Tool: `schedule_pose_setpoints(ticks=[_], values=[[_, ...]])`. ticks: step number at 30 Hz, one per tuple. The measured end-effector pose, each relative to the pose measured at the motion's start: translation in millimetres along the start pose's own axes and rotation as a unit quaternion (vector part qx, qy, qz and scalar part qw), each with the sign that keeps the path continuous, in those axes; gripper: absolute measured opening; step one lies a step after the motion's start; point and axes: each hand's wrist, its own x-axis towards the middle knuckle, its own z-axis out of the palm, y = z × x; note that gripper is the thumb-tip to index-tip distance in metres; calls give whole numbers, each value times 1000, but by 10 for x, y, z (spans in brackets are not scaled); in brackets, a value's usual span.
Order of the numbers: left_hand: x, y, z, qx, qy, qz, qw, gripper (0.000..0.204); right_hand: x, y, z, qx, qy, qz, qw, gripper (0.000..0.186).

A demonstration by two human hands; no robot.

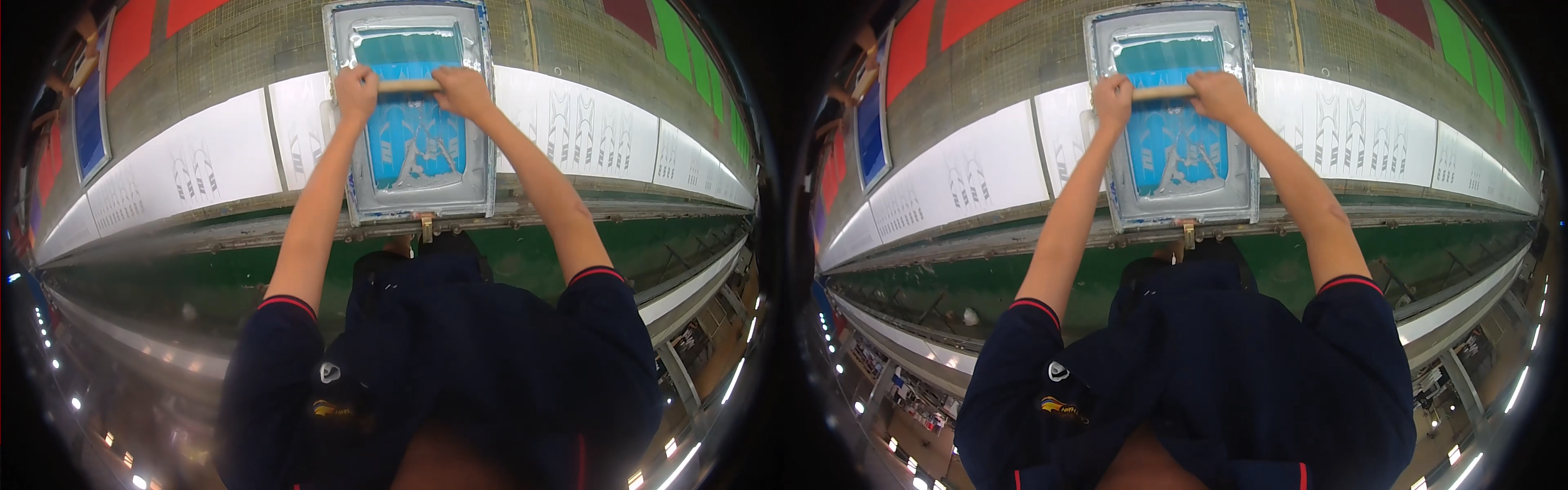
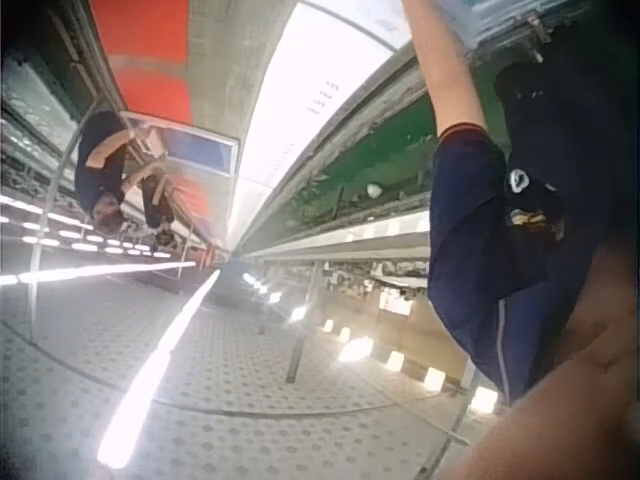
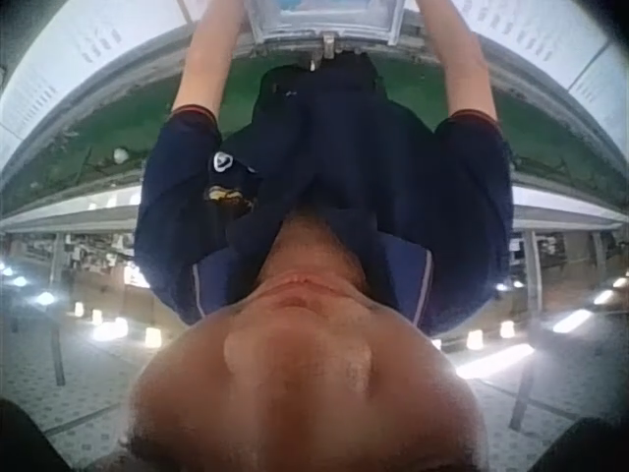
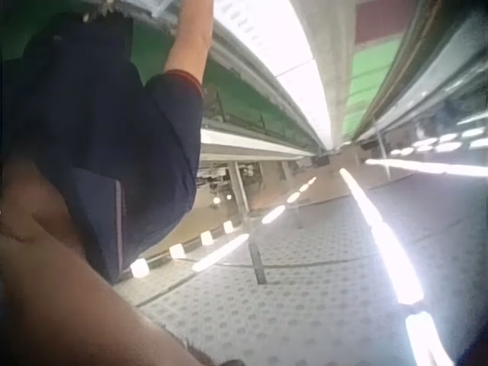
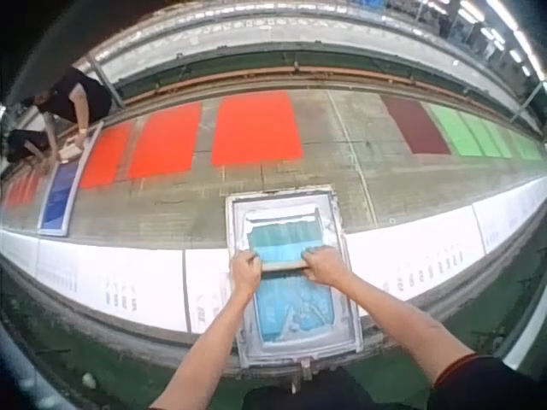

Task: Manually screen printing patterns onto fabric using a frame and squeegee at an industrial table.

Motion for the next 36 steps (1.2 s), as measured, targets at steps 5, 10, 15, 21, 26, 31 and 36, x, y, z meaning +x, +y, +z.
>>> schedule_pose_setpoints(ticks=[5, 10, 15, 21, 26, 31, 36], values=[[-1587, 333, -328, -15, -39, 32, 999, 15, -1452, -893, 184, 15, -29, 22, 999, 37], [-2554, 605, -631, -18, -72, 24, 997, 16, -2240, -1448, 220, 16, 12, 0, 1000, 39], [-2249, 601, -901, 1, -130, -31, 991, 20, -2208, -1500, 138, 16, -29, 8, 999, 43], [-828, 151, -946, 95, 234, -263, 931, 41, -2033, -1566, 88, 35, -61, 85, 994, 40], [-559, 15, -833, -88, 42, -361, 927, 57, -2073, -1611, 90, 35, -32, 48, 998, 40], [-429, -54, -1128, -147, 77, -274, 947, 47, -1926, -1926, 33, 39, -27, 62, 997, 42], [-154, -731, -2541, -128, 91, -252, 955, 44, -1080, -3031, 394, 92, -19, 69, 993, 43]])
